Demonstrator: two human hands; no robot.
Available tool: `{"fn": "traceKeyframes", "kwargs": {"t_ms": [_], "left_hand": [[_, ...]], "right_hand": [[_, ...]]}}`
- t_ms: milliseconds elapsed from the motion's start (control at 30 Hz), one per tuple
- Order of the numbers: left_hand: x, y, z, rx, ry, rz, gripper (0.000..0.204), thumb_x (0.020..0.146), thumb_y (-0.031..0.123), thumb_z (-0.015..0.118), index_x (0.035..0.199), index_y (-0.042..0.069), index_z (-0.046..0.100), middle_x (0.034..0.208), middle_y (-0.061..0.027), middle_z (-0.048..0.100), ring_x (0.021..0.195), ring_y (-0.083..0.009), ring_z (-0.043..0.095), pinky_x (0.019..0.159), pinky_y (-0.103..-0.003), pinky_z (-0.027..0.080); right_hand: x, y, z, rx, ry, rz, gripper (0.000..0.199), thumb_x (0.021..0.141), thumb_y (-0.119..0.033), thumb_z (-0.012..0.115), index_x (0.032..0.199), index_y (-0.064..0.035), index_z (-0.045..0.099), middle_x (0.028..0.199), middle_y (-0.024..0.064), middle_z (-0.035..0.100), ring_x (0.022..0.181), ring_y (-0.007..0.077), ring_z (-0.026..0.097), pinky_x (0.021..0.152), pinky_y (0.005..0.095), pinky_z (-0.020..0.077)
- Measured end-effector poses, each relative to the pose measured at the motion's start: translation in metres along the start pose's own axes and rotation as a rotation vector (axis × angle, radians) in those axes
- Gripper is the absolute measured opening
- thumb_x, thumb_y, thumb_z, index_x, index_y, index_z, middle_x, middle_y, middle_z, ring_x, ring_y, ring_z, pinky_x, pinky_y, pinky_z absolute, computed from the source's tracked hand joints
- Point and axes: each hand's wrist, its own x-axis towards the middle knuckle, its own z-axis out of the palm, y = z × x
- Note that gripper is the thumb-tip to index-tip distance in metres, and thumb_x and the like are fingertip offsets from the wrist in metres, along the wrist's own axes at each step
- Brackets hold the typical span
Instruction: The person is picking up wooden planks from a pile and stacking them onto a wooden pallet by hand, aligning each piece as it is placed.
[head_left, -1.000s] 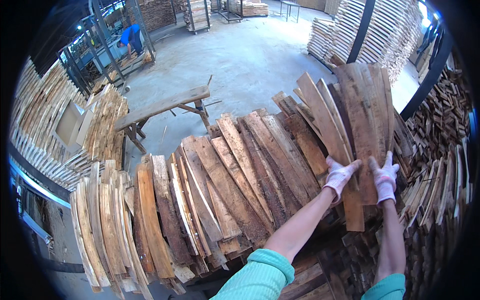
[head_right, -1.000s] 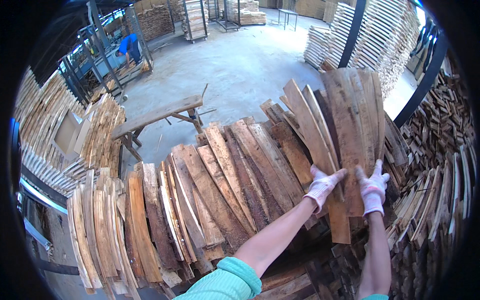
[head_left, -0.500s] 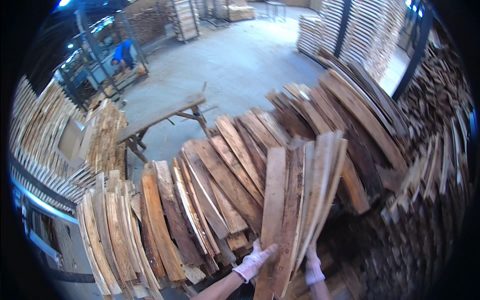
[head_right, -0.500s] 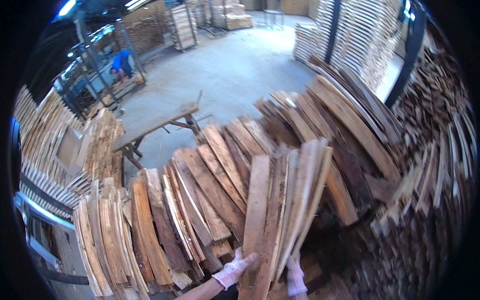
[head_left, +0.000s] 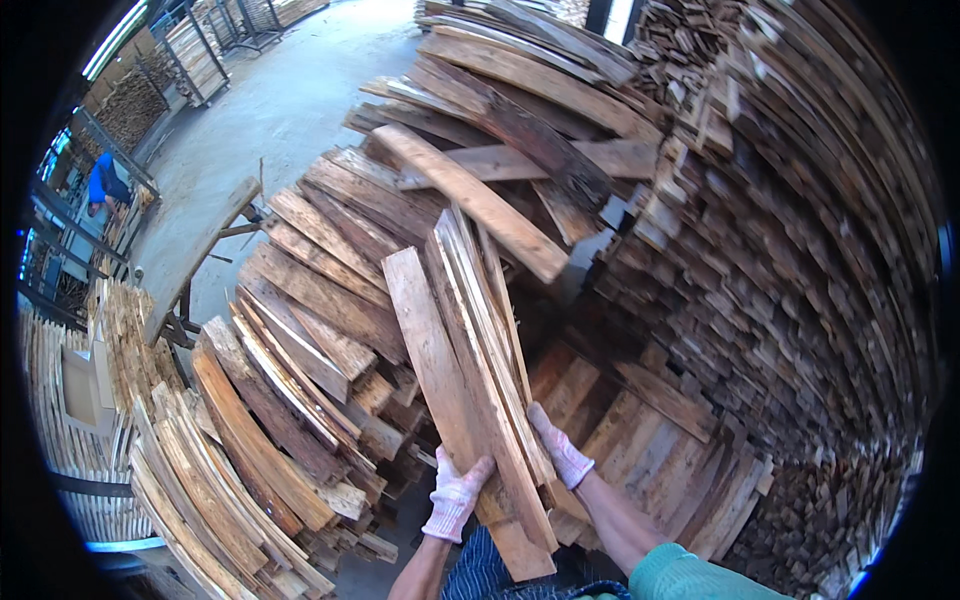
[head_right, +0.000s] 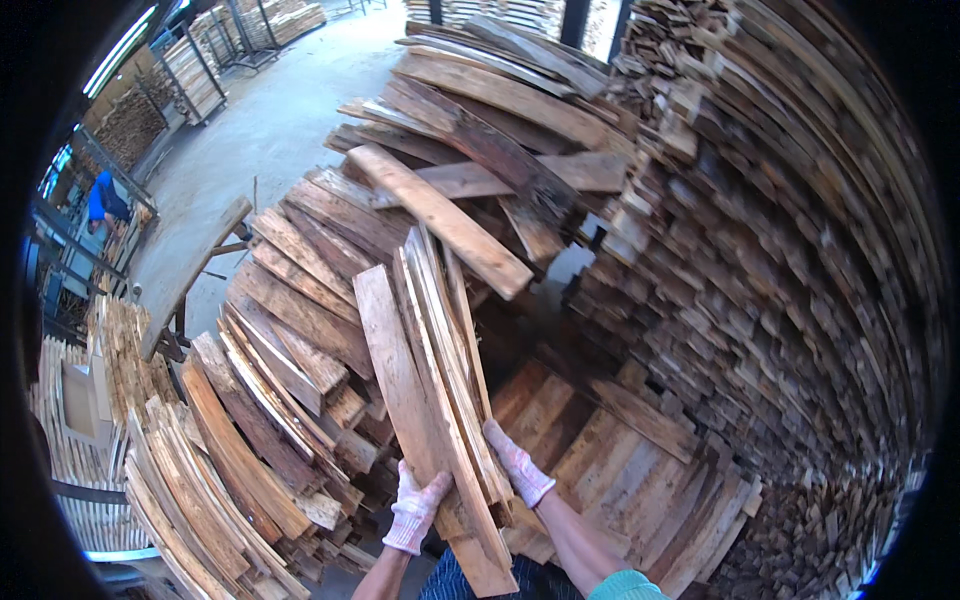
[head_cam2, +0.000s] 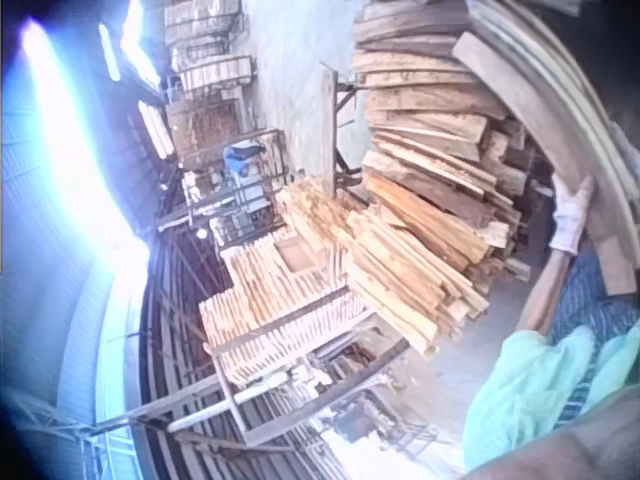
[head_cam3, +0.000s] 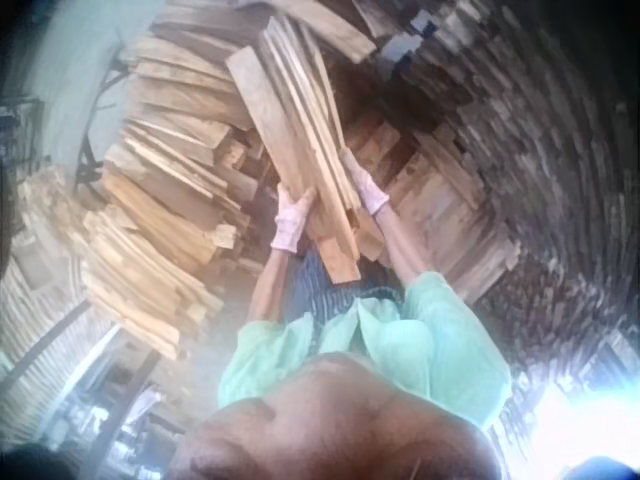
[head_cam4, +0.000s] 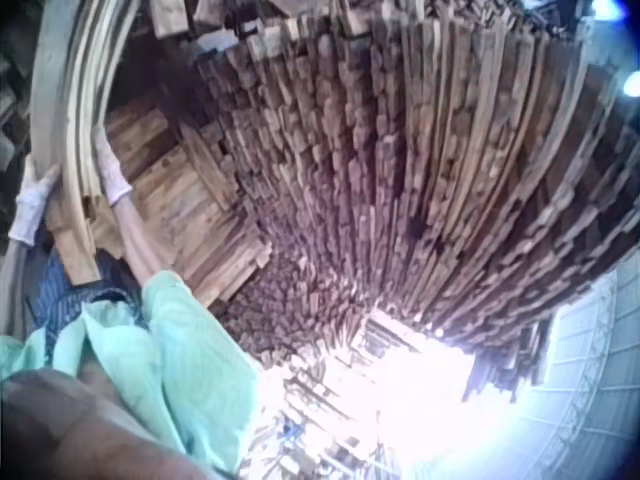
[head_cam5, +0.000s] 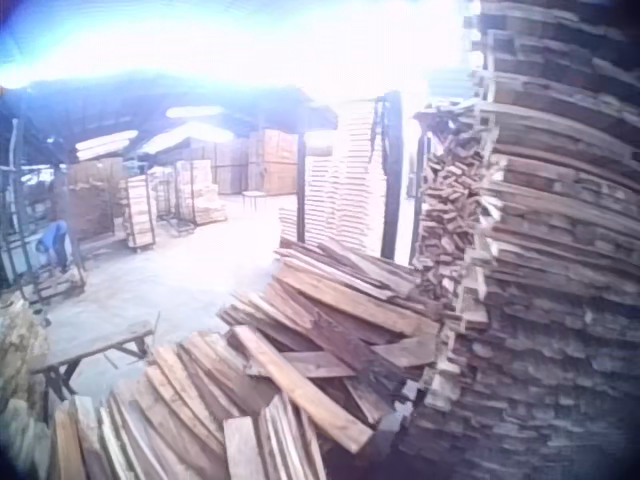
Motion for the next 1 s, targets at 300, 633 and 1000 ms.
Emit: {"fn": "traceKeyframes", "kwargs": {"t_ms": [300, 633, 1000], "left_hand": [[-0.112, -0.122, 0.063, 0.023, -0.302, -0.060, 0.082, 0.082, 0.015, 0.085, 0.141, -0.001, 0.031, 0.132, -0.0162, 0.058, 0.120, -0.0253, 0.060, 0.105, -0.040, 0.050], [-0.097, -0.165, 0.162, 0.378, -0.350, -0.063, 0.059, 0.084, 0.013, 0.080, 0.130, 0.000, 0.045, 0.113, -0.0161, 0.067, 0.100, -0.0226, 0.065, 0.090, -0.038, 0.054], [-0.058, -0.131, 0.061, 0.807, -0.100, 0.406, 0.054, 0.078, 0.010, 0.078, 0.122, -0.001, 0.047, 0.102, -0.0193, 0.059, 0.088, -0.0314, 0.063, 0.083, -0.041, 0.055]], "right_hand": [[-0.159, 0.125, -0.128, 0.255, 0.114, -0.065, 0.082, 0.095, -0.069, 0.056, 0.144, -0.0038, 0.054, 0.134, 0.0140, 0.065, 0.118, 0.0210, 0.064, 0.103, 0.0366, 0.0512], [-0.181, 0.156, -0.246, -0.167, 0.543, -0.089, 0.121, 0.076, -0.044, 0.089, 0.161, -0.0013, 0.015, 0.148, 0.0222, 0.052, 0.139, 0.0296, 0.049, 0.118, 0.0361, 0.0365], [-0.184, 0.141, -0.196, -0.926, 0.668, 0.111, 0.109, 0.080, -0.060, 0.075, 0.164, -0.0194, 0.018, 0.153, 0.0338, 0.032, 0.141, 0.0547, 0.035, 0.117, 0.0567, 0.0332]]}}
